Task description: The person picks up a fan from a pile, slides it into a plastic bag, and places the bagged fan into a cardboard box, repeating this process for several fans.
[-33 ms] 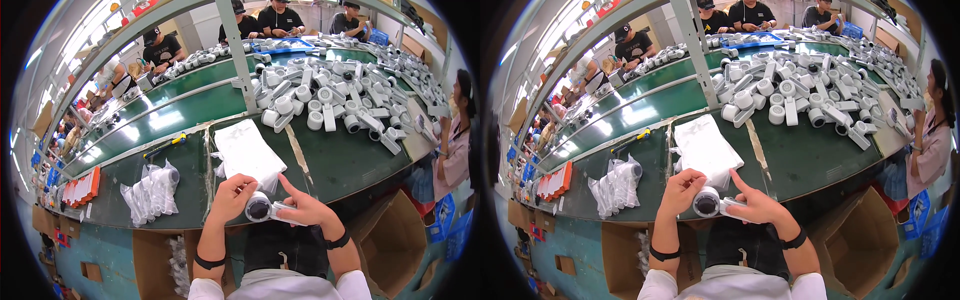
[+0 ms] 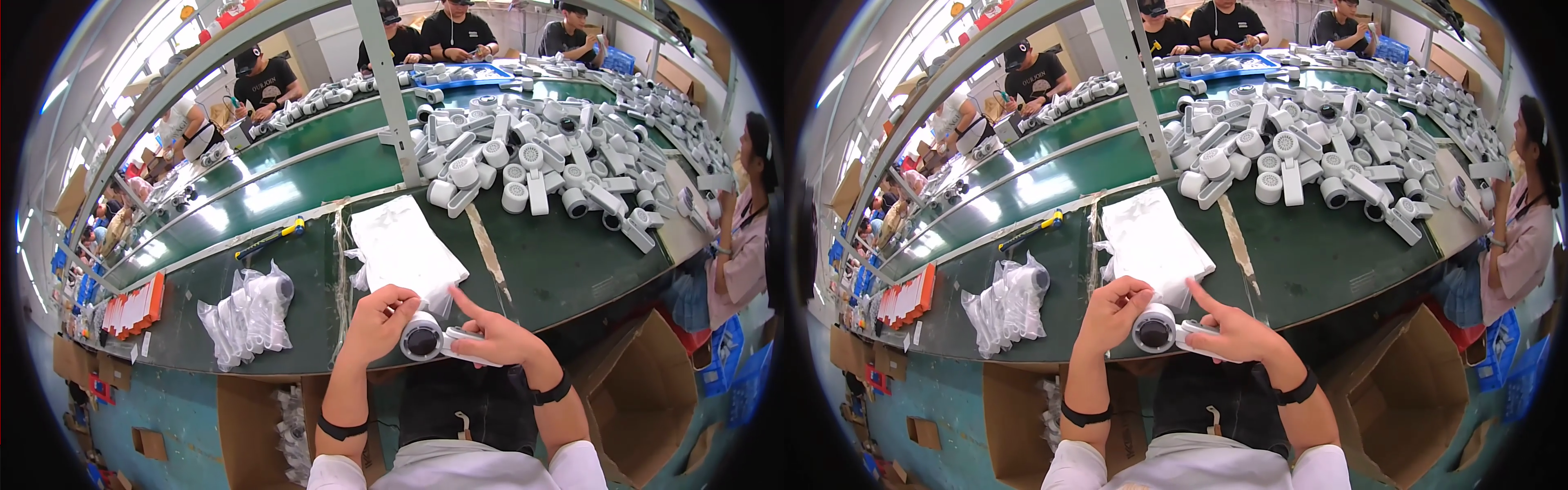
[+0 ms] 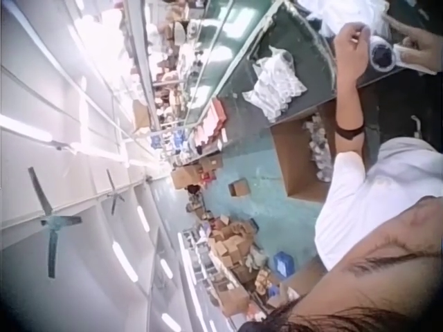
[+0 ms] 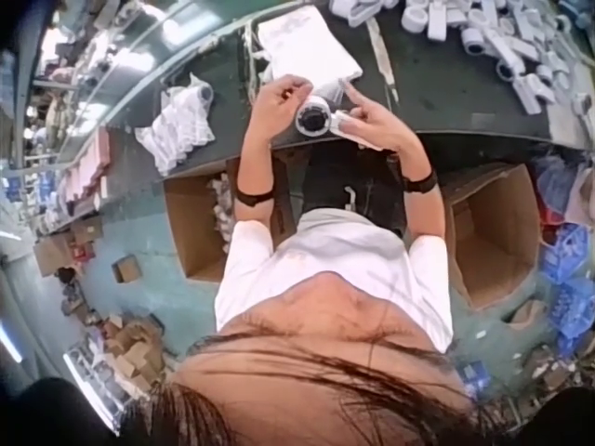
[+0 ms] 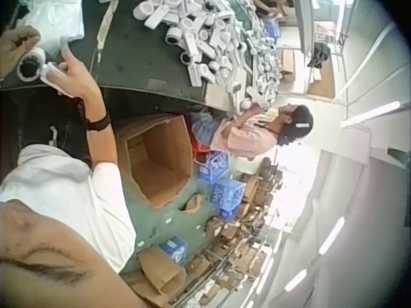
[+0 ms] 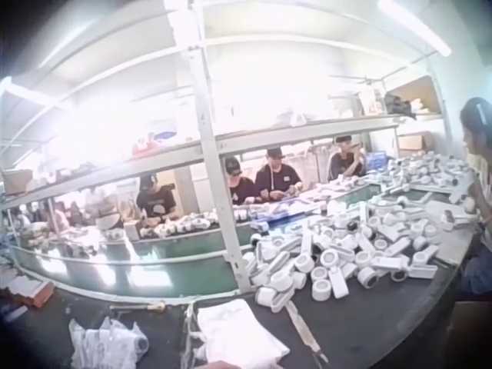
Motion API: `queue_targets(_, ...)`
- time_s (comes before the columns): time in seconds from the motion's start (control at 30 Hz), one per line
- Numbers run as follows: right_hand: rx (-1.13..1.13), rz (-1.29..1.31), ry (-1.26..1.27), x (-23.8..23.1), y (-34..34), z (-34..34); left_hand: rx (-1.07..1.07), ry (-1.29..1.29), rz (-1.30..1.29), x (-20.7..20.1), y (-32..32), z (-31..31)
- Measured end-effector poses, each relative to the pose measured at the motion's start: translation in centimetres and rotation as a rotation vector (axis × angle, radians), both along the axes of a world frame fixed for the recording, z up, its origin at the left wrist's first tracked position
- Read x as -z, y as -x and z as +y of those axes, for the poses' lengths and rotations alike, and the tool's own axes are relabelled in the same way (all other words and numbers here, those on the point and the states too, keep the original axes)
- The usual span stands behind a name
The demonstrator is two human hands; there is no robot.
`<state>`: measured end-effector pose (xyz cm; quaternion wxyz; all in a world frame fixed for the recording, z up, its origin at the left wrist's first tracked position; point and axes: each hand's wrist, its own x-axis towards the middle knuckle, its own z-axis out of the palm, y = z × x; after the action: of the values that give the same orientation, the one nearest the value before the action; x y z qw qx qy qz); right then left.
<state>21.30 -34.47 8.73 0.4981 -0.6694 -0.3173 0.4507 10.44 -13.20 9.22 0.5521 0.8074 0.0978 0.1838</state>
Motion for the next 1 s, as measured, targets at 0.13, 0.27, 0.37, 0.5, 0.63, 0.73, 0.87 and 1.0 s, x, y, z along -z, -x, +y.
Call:
queue_targets(0.13,-0.009,-0.027,-0.048,1.2,-0.5,0.7,-0.014,-0.056,0.021,-0.5,0.3,0.2)
queue_targets(0.27,0.157,-0.139,-0.074,2.3,0.8,0.7,-0.023,-0.089,0.005,0.0,0.2,0.1)
queue_targets(0.37,0.284,-0.255,-0.099,3.0,1.9,1.0,-0.056,-0.233,-0.063,-0.1,-0.1,-0.9)
queue_targets(0.5,0.437,-0.006,-0.190,3.2,3.0,2.1,-0.051,-0.527,-0.209,0.4,-0.2,-3.3)
queue_targets(0.63,0.482,0.291,-0.304,3.8,2.7,2.3,0.014,-0.508,-0.210,1.3,0.3,-5.3)
queue_targets(0.73,0.739,0.061,-0.559,6.2,2.7,4.2,0.088,-0.355,-0.211,2.3,0.7,-6.8)
queue_targets(0.87,0.662,0.174,-0.555,4.6,2.3,4.1,0.213,-0.198,-0.185,3.2,1.9,-7.7)
queue_targets(1.0,0.643,0.260,-0.478,4.9,2.3,3.7,0.001,0.275,-0.337,5.1,2.6,-6.0)
